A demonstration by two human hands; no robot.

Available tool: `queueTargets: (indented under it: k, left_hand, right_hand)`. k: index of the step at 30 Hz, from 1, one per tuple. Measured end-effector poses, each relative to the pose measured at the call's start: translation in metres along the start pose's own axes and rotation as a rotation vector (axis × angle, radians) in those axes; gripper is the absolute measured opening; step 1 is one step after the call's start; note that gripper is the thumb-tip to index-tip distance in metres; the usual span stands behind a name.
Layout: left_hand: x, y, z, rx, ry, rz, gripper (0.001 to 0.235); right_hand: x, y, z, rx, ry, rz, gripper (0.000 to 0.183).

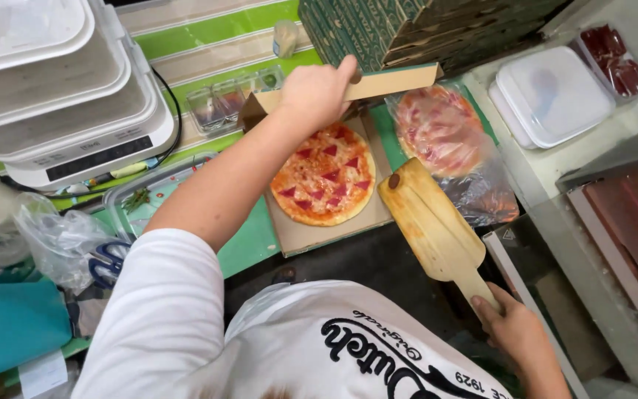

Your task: The person chops red chili peppers on a green cutting board using a knife. They then retrieve a pizza box, open it, and use a wooden peel to remove a cooked pizza from an oven and place it into the box.

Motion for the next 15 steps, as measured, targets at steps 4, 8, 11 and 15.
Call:
queueTargets:
  k: [4,8,11,15]
  left_hand:
    - [-0.017,0.005,0.011,0.054,0.096,0.007,0.037]
    - [-0.037,0.005,0.023,0.02,0.1,-0.048,0.038]
    - [-0.043,0.001,0.025,0.033,0.096,-0.052,0.039]
    - [-0.051,-0.007,0.026,0.039,0.087,-0.002,0.036]
  right_hand:
    - [-0.011,0.01,0.003,0.153,-0.015,0.084,0.058]
    - [-0.017,0.008,-0.01,0.047,-0.012,0.172,0.044]
    - [-0.024,0.001,-0.021,-0.079,-0.089,0.229,0.042]
    - [-0.046,-0.005,-0.032,0.161,-0.018,0.256,0.048]
Point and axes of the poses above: each hand's wrist, its own x-axis away from the middle knuckle, its own y-axis out of the back of the hand, z = x × y, the point moved 5 cm from there along -x, towards the middle knuckle, and after that the axes turned 3 degrees about -z, right-handed, at the moved point
